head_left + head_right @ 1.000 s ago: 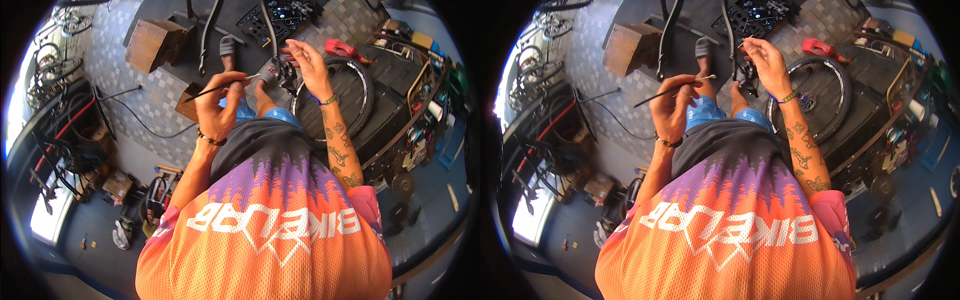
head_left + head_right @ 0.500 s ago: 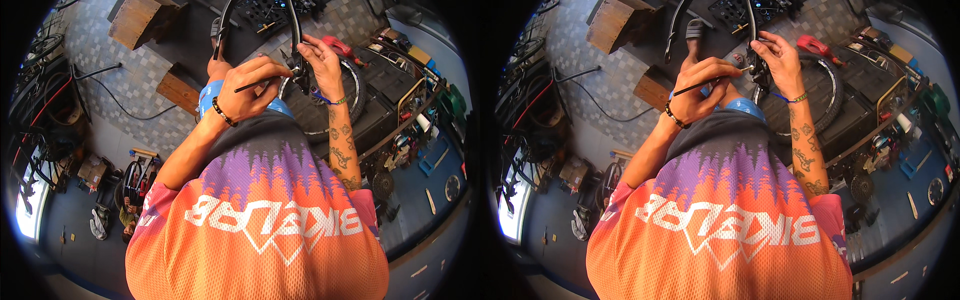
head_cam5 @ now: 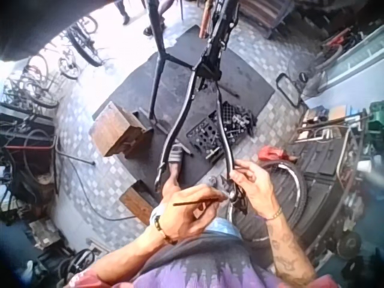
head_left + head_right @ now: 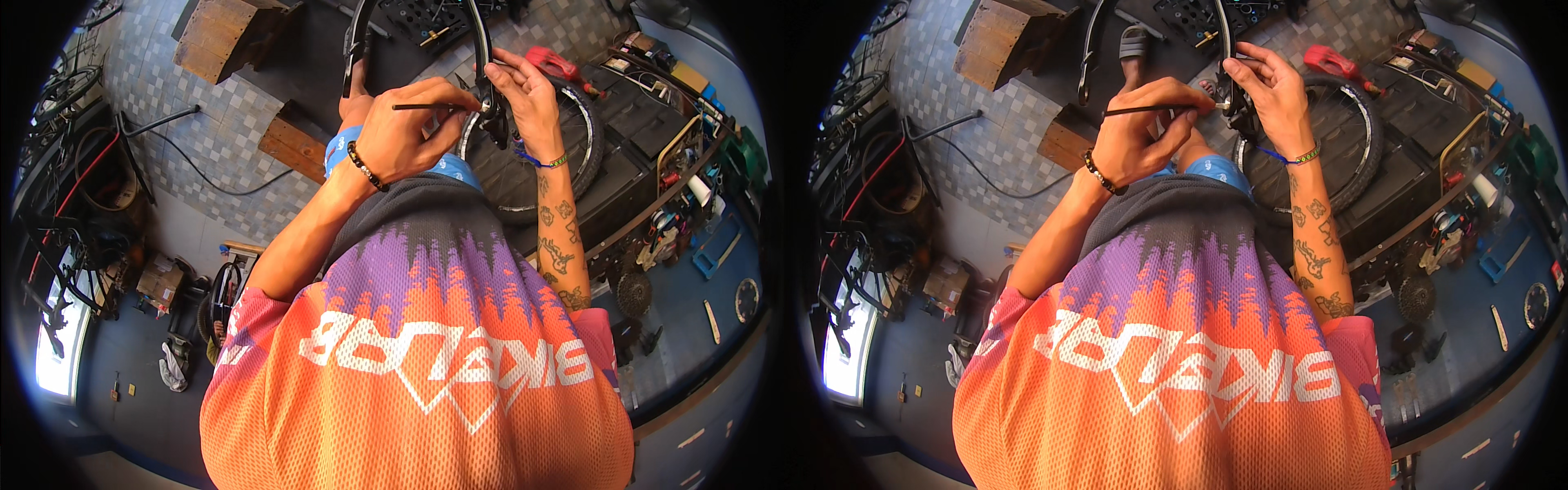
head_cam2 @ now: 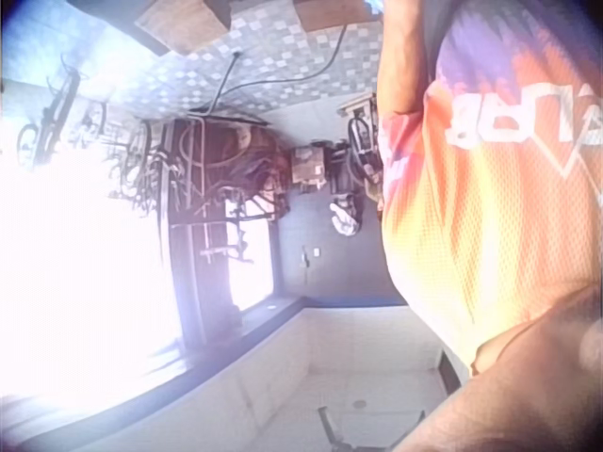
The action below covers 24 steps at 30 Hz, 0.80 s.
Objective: The person works on a bicycle frame mounted on a repair stand. They use a small brush to apply lubricant to the headset area, then use a blue cloth to wipe the component. The person handles tools and parts on a workbench while performing the maintenance.
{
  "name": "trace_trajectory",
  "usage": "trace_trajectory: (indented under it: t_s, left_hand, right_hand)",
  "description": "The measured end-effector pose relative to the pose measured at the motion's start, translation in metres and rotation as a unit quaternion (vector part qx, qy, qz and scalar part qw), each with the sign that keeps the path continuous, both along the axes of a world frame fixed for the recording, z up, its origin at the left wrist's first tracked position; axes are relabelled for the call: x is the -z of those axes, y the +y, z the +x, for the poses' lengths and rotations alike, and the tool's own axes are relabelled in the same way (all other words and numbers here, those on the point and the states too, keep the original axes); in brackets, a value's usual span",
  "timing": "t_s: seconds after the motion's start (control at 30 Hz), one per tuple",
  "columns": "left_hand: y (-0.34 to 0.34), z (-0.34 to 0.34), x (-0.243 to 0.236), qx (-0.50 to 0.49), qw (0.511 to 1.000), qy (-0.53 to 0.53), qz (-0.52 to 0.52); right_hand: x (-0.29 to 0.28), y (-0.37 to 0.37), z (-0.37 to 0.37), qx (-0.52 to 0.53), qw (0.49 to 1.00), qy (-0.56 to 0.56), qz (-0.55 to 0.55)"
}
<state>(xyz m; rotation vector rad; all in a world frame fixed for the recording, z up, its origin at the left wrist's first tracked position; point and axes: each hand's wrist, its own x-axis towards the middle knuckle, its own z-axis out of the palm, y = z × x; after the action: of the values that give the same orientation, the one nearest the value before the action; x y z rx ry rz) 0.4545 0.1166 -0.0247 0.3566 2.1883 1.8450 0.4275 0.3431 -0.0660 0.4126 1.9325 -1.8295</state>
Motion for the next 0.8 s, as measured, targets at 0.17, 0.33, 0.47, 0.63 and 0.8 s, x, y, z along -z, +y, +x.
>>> trace_trajectory:
  t_s: [0.17, 0.33, 0.47, 0.63, 0.8]
  left_hand:
    - [0.002, -0.004, 0.003, -0.003, 1.0, -0.002, -0.015]
    - [0.001, -0.009, 0.012, 0.011, 0.999, -0.044, -0.031]
    - [0.007, -0.01, 0.015, -0.051, 0.986, -0.143, 0.07]
    - [0.008, -0.009, 0.021, -0.057, 0.984, -0.135, 0.098]
    - [0.01, -0.013, 0.021, -0.062, 0.978, -0.175, 0.095]
  right_hand:
    - [0.002, 0.002, 0.001, -0.004, 1.0, 0.0, 0.008]
    - [0.003, 0.001, 0.002, 0.005, 1.0, 0.001, -0.006]
    - [0.0, 0.001, 0.002, 0.011, 1.0, -0.008, -0.001]
    - [0.001, 0.001, 0.003, 0.01, 1.0, -0.014, 0.001]
    - [0.0, 0.0, 0.002, 0.017, 1.0, -0.011, -0.006]
